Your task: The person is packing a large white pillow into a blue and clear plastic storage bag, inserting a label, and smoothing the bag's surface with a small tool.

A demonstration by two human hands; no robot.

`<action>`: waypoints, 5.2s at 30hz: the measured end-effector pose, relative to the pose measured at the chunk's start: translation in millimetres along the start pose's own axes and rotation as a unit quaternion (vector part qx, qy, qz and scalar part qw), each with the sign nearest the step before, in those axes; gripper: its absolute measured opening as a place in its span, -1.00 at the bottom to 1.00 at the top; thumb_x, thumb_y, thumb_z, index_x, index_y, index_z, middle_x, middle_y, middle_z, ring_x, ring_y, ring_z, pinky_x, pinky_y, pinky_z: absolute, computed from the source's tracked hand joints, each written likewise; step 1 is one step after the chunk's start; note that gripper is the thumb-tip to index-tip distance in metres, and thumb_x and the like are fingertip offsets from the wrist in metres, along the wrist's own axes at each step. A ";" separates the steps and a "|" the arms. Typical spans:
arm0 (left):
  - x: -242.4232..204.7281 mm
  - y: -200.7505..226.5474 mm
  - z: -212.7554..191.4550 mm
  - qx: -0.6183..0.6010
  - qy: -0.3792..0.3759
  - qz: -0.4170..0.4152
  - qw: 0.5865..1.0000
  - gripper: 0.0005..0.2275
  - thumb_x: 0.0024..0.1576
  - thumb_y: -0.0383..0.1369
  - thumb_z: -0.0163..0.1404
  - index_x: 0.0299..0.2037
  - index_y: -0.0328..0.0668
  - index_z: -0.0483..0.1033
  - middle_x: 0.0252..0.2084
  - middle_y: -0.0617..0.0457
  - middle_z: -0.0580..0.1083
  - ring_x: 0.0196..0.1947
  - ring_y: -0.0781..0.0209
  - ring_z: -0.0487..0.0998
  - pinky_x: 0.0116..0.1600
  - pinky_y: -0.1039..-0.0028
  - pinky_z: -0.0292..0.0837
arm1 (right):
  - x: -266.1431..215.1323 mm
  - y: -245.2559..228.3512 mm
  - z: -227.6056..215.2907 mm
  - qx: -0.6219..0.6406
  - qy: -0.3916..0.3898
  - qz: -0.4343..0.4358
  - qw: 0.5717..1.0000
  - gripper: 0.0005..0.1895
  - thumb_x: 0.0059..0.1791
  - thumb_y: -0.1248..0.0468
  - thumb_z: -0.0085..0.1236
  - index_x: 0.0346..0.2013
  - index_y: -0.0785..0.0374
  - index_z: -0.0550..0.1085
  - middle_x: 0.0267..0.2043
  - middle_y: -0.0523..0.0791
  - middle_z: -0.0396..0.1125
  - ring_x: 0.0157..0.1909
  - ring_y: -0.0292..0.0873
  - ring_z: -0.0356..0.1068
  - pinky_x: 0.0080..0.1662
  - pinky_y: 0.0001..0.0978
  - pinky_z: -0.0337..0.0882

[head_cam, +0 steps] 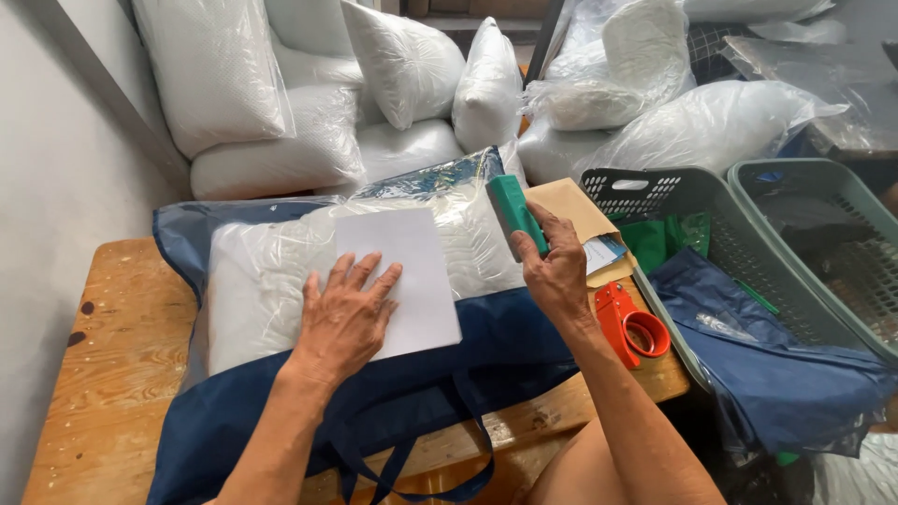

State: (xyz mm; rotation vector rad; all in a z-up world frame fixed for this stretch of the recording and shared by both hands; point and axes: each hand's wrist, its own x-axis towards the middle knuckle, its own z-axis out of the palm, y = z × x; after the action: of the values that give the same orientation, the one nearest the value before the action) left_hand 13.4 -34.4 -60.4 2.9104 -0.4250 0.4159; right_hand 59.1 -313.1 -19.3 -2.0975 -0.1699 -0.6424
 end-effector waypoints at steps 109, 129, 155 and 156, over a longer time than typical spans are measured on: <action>-3.7 23.7 -11.5 -0.601 0.129 -0.357 0.704 -0.74 0.26 -0.44 -0.03 0.01 -0.62 0.45 -0.30 -0.47 0.53 -0.23 -0.37 0.60 -0.32 -0.03 0.65 | -38.2 -45.1 74.1 -0.161 -0.116 -0.333 0.922 -0.51 0.00 0.16 0.13 0.25 -0.18 0.44 -0.18 -0.12 0.33 -0.14 -0.13 0.38 -0.07 -0.32 0.25; -6.4 12.0 -0.1 -0.645 0.105 -0.402 0.641 -0.72 0.29 -0.41 -0.05 0.04 -0.62 0.37 -0.23 -0.49 0.54 -0.28 -0.28 0.62 -0.23 0.00 0.64 | -76.9 -11.2 69.0 -0.131 -0.089 -0.335 0.929 -0.49 0.03 0.09 0.02 0.30 -0.08 0.42 -0.08 -0.03 0.31 0.00 0.01 0.39 0.00 -0.17 0.28; 2.5 3.4 -75.5 -0.440 0.057 -0.116 0.889 -0.63 0.05 -0.30 0.26 0.06 -0.17 0.56 -0.38 -0.09 0.60 -0.35 0.18 0.57 -0.14 0.39 0.51 | 0.6 -60.4 -26.9 0.155 -0.447 0.049 0.880 -0.52 -0.33 0.26 0.30 -0.14 0.38 0.59 -0.26 0.06 0.43 -0.25 -0.04 0.47 -0.27 -0.16 0.47; 2.8 3.1 -74.9 -0.381 0.157 -0.114 0.904 -0.48 0.03 -0.21 0.30 0.18 -0.21 0.47 -0.20 -0.12 0.61 -0.14 0.04 0.65 0.06 0.28 0.49 | 1.8 -66.8 -26.9 0.171 -0.404 0.128 0.889 -0.49 -0.35 0.30 0.34 -0.11 0.41 0.60 -0.35 0.05 0.41 -0.30 -0.02 0.51 -0.34 -0.14 0.54</action>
State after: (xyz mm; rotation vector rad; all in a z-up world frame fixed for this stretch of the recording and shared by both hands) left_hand -3.6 -22.5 11.7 2.0522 -0.1394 0.5236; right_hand 26.9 -296.3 42.9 -1.8708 -0.4254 0.4308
